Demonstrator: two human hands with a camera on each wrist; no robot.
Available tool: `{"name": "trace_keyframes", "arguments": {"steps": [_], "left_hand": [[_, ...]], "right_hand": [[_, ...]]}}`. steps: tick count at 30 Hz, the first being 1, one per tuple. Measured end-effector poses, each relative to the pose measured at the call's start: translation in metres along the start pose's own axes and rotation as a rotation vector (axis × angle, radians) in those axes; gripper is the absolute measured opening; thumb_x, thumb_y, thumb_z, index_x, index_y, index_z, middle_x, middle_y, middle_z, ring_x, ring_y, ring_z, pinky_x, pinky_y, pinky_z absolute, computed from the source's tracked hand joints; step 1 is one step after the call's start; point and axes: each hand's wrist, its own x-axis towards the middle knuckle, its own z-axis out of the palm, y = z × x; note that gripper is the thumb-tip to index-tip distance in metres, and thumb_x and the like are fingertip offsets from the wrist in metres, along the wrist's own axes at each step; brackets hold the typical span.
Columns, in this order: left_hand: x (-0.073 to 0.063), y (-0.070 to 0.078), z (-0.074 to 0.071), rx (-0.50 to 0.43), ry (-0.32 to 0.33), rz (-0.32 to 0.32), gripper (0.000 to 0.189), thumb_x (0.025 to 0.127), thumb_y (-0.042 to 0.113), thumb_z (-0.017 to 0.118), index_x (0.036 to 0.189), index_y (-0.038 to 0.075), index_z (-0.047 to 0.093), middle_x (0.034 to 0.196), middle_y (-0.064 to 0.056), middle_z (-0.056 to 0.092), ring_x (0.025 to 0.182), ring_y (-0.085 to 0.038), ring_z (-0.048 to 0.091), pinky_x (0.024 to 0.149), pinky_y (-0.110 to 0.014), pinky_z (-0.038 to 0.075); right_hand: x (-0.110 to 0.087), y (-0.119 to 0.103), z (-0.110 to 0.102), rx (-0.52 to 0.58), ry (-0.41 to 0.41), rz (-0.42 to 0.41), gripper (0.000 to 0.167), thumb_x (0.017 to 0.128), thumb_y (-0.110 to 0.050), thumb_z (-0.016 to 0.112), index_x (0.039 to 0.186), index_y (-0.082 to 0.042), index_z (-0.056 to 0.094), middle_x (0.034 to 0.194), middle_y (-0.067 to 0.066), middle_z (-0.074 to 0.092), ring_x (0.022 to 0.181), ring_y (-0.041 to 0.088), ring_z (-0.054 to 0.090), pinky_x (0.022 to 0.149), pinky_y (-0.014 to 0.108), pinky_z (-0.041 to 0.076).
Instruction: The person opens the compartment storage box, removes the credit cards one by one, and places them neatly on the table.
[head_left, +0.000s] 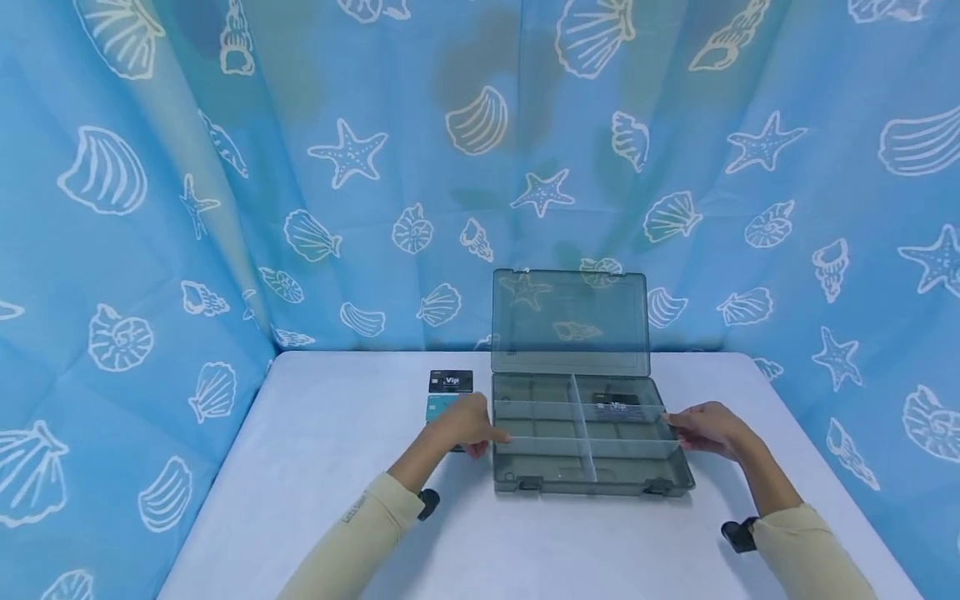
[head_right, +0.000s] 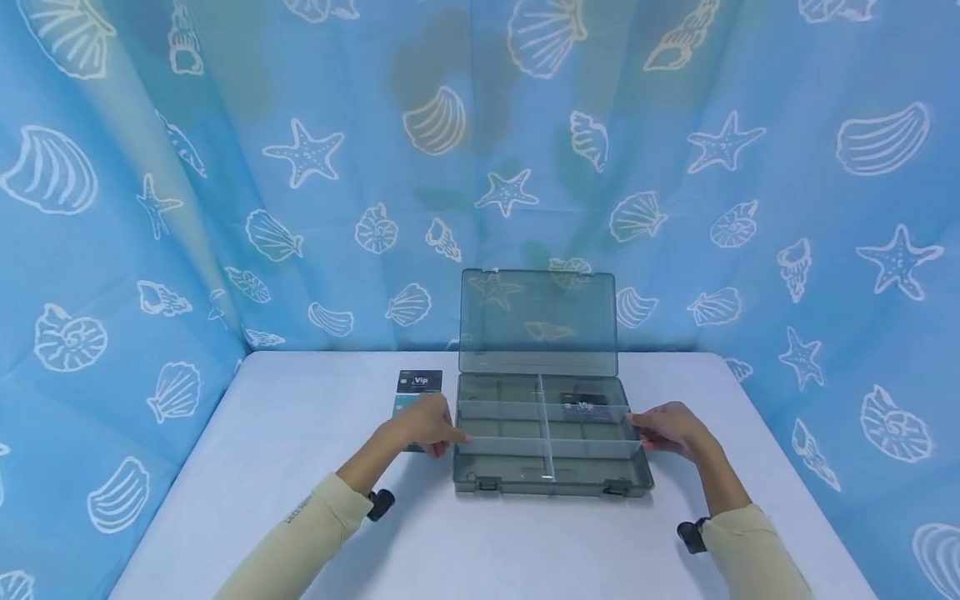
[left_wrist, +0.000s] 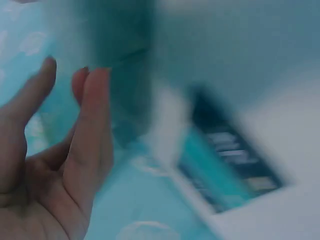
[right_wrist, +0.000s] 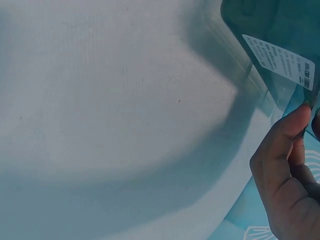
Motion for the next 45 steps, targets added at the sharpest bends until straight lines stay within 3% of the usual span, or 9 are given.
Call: {"name": "trace_keyframes", "arguments": {"steps": [3,5,7,11,18,25,36,40,45], "left_hand": [[0.011,0.033,-0.004,0.045,0.013,0.101,0.034,0.093,0.033,0.067,0.083,0.001,0.069,0.06,-0.007,0.064,0.058,-0.023,0.066,0.054,-0.032,0.055],[0.027,0.053,0.002,-0.083,-0.014,0.149,0.038,0.098,0.036,0.058,0.095,0.0,0.069,0.073,-0.008,0.068,0.071,-0.024,0.068,0.062,-0.031,0.056],[0.046,0.068,0.01,-0.318,-0.095,0.158,0.042,0.101,0.037,0.053,0.103,-0.003,0.067,0.089,-0.012,0.07,0.087,-0.026,0.069,0.077,-0.034,0.057],[0.082,0.08,0.03,-0.823,-0.23,0.056,0.06,0.102,0.043,0.048,0.131,-0.01,0.052,0.118,-0.021,0.064,0.115,-0.033,0.06,0.103,-0.046,0.044],[0.104,0.087,0.056,-1.236,-0.266,-0.131,0.092,0.097,0.059,0.043,0.145,-0.017,0.021,0.151,-0.034,0.023,0.142,-0.042,0.024,0.116,-0.045,0.025],[0.113,0.1,0.065,-1.286,-0.206,-0.19,0.099,0.095,0.061,0.041,0.148,-0.016,0.009,0.156,-0.033,0.007,0.145,-0.045,0.009,0.118,-0.049,0.01],[0.135,0.107,0.071,-1.213,-0.262,-0.332,0.091,0.099,0.059,0.033,0.151,-0.009,0.004,0.159,-0.027,0.0,0.146,-0.04,-0.002,0.119,-0.048,0.001],[0.135,0.114,0.08,-1.277,-0.255,-0.341,0.086,0.102,0.054,0.031,0.151,-0.007,-0.004,0.159,-0.025,-0.005,0.146,-0.037,-0.008,0.119,-0.046,-0.001],[0.133,0.113,0.092,-1.421,-0.209,-0.329,0.089,0.101,0.055,0.031,0.148,-0.015,0.002,0.157,-0.03,-0.001,0.145,-0.042,-0.002,0.119,-0.047,0.003]], "right_hand": [[-0.001,0.0,0.001,0.012,0.001,0.003,0.04,0.096,-0.028,0.063,0.106,0.01,0.064,0.076,0.007,0.061,0.067,0.017,0.062,0.065,0.028,0.057],[-0.002,0.0,0.0,0.006,0.008,0.011,0.039,0.096,-0.028,0.062,0.106,0.01,0.064,0.077,0.007,0.06,0.067,0.017,0.062,0.065,0.028,0.057],[-0.003,0.001,-0.001,0.002,0.014,0.017,0.039,0.096,-0.029,0.062,0.106,0.009,0.063,0.077,0.007,0.06,0.067,0.018,0.062,0.066,0.029,0.057],[-0.004,0.0,-0.002,0.014,0.028,0.026,0.042,0.096,-0.029,0.064,0.109,0.011,0.062,0.077,0.007,0.06,0.067,0.017,0.062,0.067,0.029,0.057],[0.0,-0.004,0.006,0.039,0.042,0.035,0.041,0.095,-0.028,0.065,0.11,0.01,0.062,0.079,0.008,0.06,0.067,0.016,0.061,0.066,0.028,0.056],[0.002,-0.004,0.005,0.06,0.058,0.052,0.043,0.094,-0.03,0.066,0.112,0.009,0.062,0.08,0.007,0.058,0.067,0.016,0.061,0.067,0.028,0.056],[-0.001,-0.007,0.005,0.071,0.036,0.063,0.039,0.096,-0.027,0.064,0.109,0.009,0.064,0.08,0.007,0.06,0.067,0.016,0.062,0.066,0.028,0.056],[-0.001,-0.006,0.001,0.075,0.045,0.091,0.036,0.096,-0.027,0.064,0.107,0.007,0.065,0.079,0.007,0.059,0.067,0.016,0.062,0.066,0.027,0.056],[0.0,-0.001,-0.002,0.102,0.033,0.082,0.036,0.095,-0.027,0.065,0.106,0.007,0.063,0.078,0.006,0.057,0.066,0.014,0.061,0.066,0.026,0.056]]}}
